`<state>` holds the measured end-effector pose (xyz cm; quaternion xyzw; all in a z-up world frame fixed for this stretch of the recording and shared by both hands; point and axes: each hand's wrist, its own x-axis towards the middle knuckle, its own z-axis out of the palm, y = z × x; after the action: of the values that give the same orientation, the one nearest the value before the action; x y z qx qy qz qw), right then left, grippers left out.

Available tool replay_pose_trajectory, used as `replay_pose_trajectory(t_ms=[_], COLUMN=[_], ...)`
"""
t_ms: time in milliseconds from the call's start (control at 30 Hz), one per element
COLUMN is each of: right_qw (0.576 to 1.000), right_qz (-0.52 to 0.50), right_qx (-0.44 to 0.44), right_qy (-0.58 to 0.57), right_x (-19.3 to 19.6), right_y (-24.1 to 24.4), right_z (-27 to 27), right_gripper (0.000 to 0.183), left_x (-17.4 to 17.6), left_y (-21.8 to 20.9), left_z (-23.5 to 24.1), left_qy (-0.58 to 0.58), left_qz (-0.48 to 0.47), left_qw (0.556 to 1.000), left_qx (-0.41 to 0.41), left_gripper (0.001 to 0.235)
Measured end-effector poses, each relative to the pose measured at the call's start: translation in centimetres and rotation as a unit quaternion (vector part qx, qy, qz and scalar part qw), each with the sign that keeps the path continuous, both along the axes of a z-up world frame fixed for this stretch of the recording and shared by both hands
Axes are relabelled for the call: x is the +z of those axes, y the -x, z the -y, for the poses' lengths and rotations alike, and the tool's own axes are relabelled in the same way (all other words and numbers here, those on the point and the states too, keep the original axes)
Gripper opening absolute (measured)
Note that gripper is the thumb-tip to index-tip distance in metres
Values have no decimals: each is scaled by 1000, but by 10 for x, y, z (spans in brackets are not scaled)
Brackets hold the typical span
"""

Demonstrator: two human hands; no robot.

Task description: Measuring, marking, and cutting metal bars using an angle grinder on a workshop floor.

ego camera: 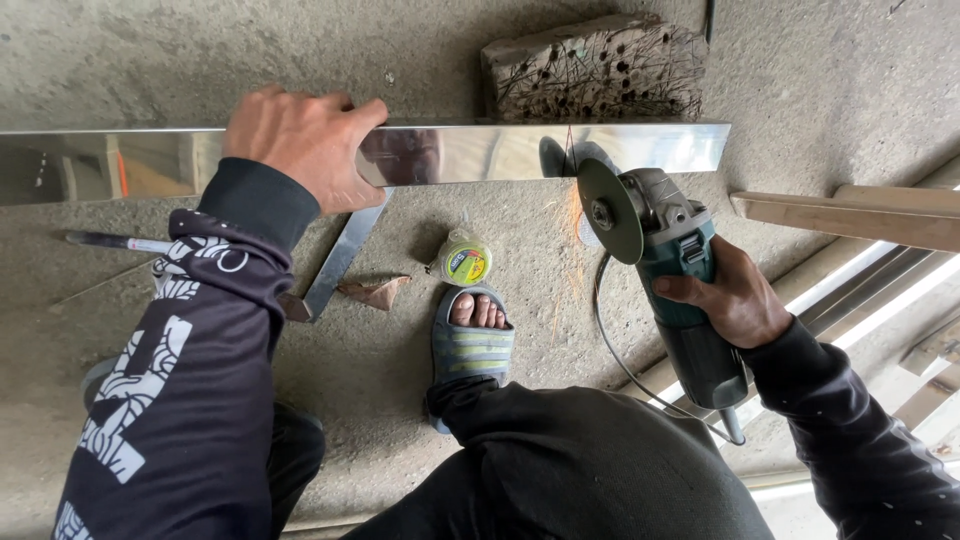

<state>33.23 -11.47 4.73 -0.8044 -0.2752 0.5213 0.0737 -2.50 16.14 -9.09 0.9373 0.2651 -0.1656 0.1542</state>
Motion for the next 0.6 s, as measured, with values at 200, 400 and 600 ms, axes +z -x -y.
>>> replay_pose_trajectory(t_ms=[200,400,600], right_qw=[1000,992,958], right_qz=[12,-80,-228], right_qx=[-3,-77,-92], right_qy=[0,-58,-149], right_x=[1,-4,13], right_y=[2,-5,-5], right_z=[-2,10,22], right_gripper=[42,70,61], left_x=[-1,2,32], left_y=[0,-1,-21], left_z=[1,-1,-15], left_qy=[-1,25,162], left_qz=[16,1,-108], left_qw=[1000,1000,979], left_qx=[7,4,50], left_gripper=[68,73,83])
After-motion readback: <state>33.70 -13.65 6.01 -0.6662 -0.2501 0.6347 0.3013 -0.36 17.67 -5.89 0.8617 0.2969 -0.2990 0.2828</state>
